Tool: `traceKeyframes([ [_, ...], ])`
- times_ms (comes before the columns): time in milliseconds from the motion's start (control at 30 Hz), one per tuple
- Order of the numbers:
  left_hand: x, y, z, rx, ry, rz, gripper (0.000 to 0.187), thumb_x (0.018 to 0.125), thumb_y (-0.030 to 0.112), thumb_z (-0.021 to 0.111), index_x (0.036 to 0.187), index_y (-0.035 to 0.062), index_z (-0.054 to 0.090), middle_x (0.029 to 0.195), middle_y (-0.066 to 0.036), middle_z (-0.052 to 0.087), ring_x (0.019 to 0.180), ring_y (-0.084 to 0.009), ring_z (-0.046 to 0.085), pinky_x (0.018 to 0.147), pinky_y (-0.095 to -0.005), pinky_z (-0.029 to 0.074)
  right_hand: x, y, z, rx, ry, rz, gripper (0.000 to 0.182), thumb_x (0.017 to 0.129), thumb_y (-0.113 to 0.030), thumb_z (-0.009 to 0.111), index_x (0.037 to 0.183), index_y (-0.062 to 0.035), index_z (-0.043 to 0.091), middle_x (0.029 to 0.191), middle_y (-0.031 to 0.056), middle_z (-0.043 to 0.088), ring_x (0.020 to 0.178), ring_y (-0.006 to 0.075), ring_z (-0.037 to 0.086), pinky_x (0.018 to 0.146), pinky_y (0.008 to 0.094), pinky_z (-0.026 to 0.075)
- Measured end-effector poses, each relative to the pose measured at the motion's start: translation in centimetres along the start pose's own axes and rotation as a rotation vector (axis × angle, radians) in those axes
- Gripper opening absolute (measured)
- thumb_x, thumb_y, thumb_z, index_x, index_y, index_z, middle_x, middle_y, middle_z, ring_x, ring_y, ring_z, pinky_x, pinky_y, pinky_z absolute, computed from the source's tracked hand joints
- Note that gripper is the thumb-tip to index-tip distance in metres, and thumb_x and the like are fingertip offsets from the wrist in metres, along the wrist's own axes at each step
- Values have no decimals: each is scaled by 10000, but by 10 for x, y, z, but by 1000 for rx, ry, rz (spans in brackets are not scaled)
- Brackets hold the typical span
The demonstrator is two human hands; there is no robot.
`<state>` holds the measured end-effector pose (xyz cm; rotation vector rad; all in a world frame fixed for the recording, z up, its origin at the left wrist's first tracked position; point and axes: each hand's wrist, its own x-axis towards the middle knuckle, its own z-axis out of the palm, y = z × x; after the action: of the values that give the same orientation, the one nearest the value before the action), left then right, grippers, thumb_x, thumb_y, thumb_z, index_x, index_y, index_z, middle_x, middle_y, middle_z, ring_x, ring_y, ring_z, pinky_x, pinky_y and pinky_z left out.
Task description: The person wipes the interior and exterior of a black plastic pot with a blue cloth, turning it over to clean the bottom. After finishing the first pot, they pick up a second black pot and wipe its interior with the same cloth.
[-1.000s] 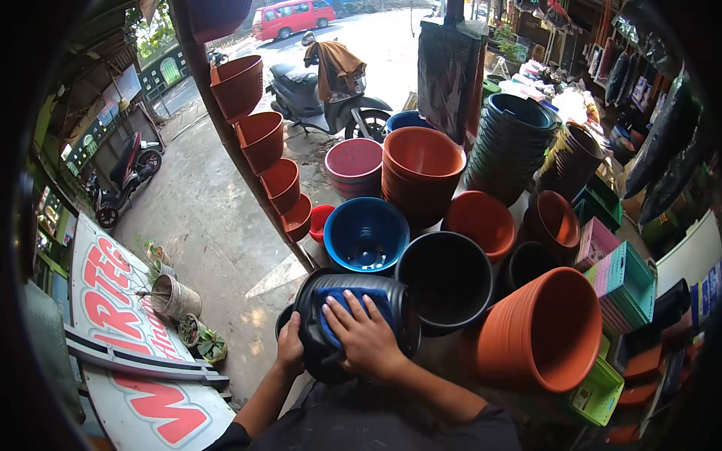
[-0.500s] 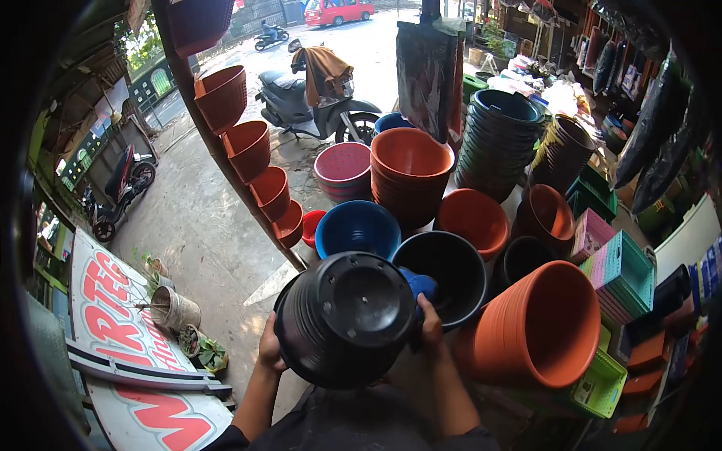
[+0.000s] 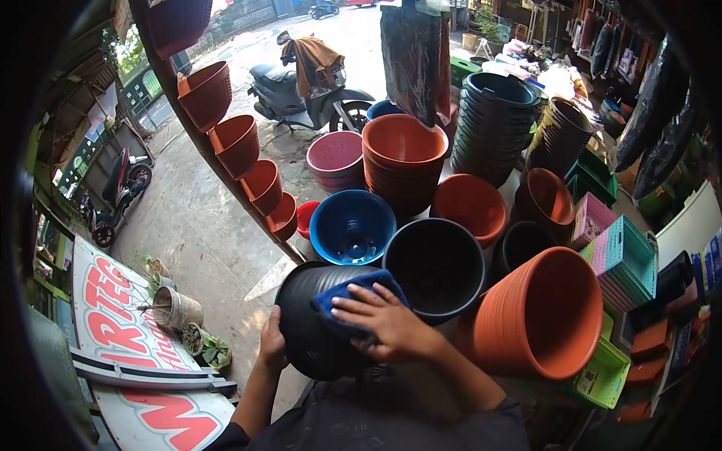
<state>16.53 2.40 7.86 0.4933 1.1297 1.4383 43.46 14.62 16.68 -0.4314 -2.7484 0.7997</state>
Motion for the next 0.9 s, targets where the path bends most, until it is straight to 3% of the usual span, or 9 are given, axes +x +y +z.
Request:
traceKeyframes([
  [200,5,-2,-24,-261,-15,-90,657,1066,482,229,1416,-37,428,1390,-220,534,1260,-348,549,1083,-460,437,-45,18,47,316,362,-82,557,912,-301,528,1436,-113,507,1503,122,470,1453,304,350,1187,496,216],
  [267,4,-2,-24,-301,-14,-90,657,1069,471,225,1409,-54,429,1381,-232,536,1244,-352,561,1069,-458,455,-60,22,57,922,779,126,473,924,-226,499,1340,-12,569,1397,177,552,1369,296,463,1144,467,313],
  [367,2,-3,-16,-331,-27,-87,655,1071,458,226,1402,-71,426,1369,-242,541,1225,-355,575,1054,-455,474,-70,20,57,1171,1237,452,400,927,-135,472,1261,55,586,1299,192,591,1284,293,525,1116,449,363],
  [433,4,-6,-11,-316,-47,-86,653,1071,456,230,1404,-72,423,1368,-241,543,1221,-353,578,1052,-454,475,-67,18,57,935,1270,546,385,929,-125,474,1251,58,580,1261,183,599,1245,307,544,1105,448,379],
  [500,5,-11,-10,-276,-27,-92,653,1072,455,227,1406,-73,418,1365,-237,544,1219,-351,579,1052,-452,475,-52,15,51,699,1295,638,369,931,-114,475,1241,60,575,1222,174,607,1207,320,564,1093,447,394],
  [567,8,-19,-11,-223,-46,-99,661,1068,472,221,1416,-55,417,1375,-227,541,1235,-350,567,1068,-456,456,-36,10,39,470,819,507,649,922,-208,547,1479,53,340,1524,246,374,1454,376,306,1195,475,198],
  [667,12,-16,-1,-219,-49,-70,650,1070,470,239,1409,-53,423,1365,-222,549,1223,-346,575,1054,-455,467,-29,2,30,380,476,406,719,919,-216,549,1529,28,256,1601,216,257,1513,347,168,1214,475,104],
  [833,10,0,-8,-242,-25,5,542,1069,380,392,1372,-66,452,1316,-215,586,1147,-325,625,989,-436,521,-65,-1,54,553,524,183,627,915,-236,543,1471,17,401,1483,223,451,1411,349,393,1182,442,242],
  [900,8,5,-13,-49,50,105,525,1009,309,569,1381,-41,446,1319,-204,583,1143,-321,629,980,-448,527,-92,16,67,762,348,233,486,885,-138,588,1335,43,558,1304,212,607,1206,350,586,1061,417,420],
])
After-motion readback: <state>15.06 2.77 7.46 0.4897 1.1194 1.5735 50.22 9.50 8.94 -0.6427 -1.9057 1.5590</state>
